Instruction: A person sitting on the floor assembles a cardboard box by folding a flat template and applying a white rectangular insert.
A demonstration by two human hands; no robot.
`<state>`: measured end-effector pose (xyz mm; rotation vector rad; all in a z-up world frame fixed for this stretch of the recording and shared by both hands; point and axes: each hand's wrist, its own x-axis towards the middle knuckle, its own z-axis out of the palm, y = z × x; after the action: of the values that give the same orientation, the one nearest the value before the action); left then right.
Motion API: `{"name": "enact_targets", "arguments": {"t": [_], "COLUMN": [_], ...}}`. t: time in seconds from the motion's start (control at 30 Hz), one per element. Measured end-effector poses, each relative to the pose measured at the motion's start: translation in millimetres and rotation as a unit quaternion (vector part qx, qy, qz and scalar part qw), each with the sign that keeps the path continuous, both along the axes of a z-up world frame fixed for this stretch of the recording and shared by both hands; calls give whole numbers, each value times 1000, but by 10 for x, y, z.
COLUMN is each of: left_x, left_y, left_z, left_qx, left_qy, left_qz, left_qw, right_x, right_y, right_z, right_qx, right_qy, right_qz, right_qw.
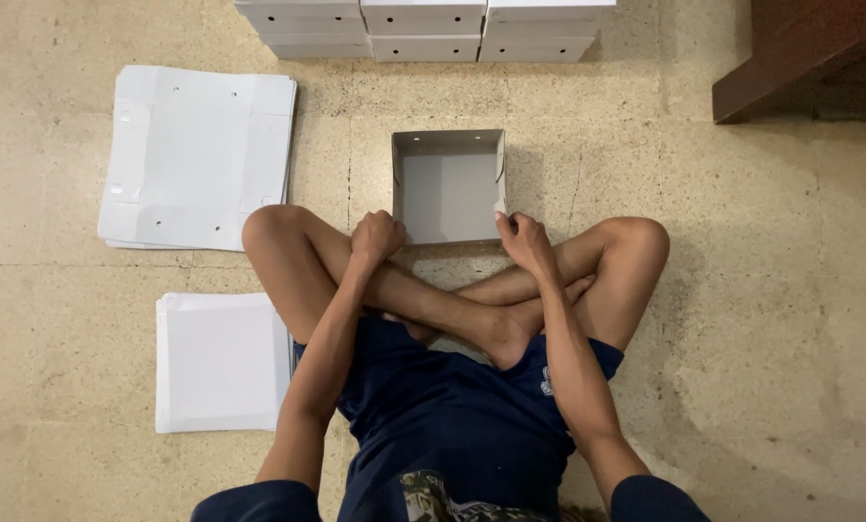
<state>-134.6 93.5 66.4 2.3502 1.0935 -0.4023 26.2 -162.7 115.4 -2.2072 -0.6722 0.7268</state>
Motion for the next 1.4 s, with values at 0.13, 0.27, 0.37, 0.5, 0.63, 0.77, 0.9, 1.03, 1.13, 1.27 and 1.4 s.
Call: {"name": "enact_targets", "arguments": {"t": [0.13,0.27,0.37,0.5,0.63,0.77,0.9,1.03,1.13,1.27,1.4], "left_x": [-84,-127,-115,-101,-42,-67,-59,-44,-17,-27,-153], "left_y": [-74,-35,-1,95,42,80,59,78,48,-75,-346], "left_z": [377,415,119,-467,-255,-476,-682,-634,-539,-109,564], "left_qx": [-12,-33,104,215,131,-31,10,-25,-11,15,79], "left_qy": [-30,-27,55,102,110,-53,-38,-89,-60,-55,-208], "left_qz": [2,-49,-278,-386,-327,-23,-42,-1,-20,-10,59], "left_qw": [999,998,953,891,930,998,998,996,998,998,973], "right_x": [29,49,55,30,63,73,72,67,77,64,32], "right_y": [2,-10,-7,6,-1,14,27,39,25,14,11], "right_z": [-13,-44,-29,84,21,26,28,50,2,14,35], "right_qx": [0,5,0,-1,10,-1,-3,-19,-5,-7,9], "right_qy": [5,19,30,37,46,42,30,42,42,47,37], "right_qz": [-7,7,8,10,26,25,24,18,16,10,5], "right_qw": [1000,1000,1000,999,999,999,999,999,999,999,999]}}
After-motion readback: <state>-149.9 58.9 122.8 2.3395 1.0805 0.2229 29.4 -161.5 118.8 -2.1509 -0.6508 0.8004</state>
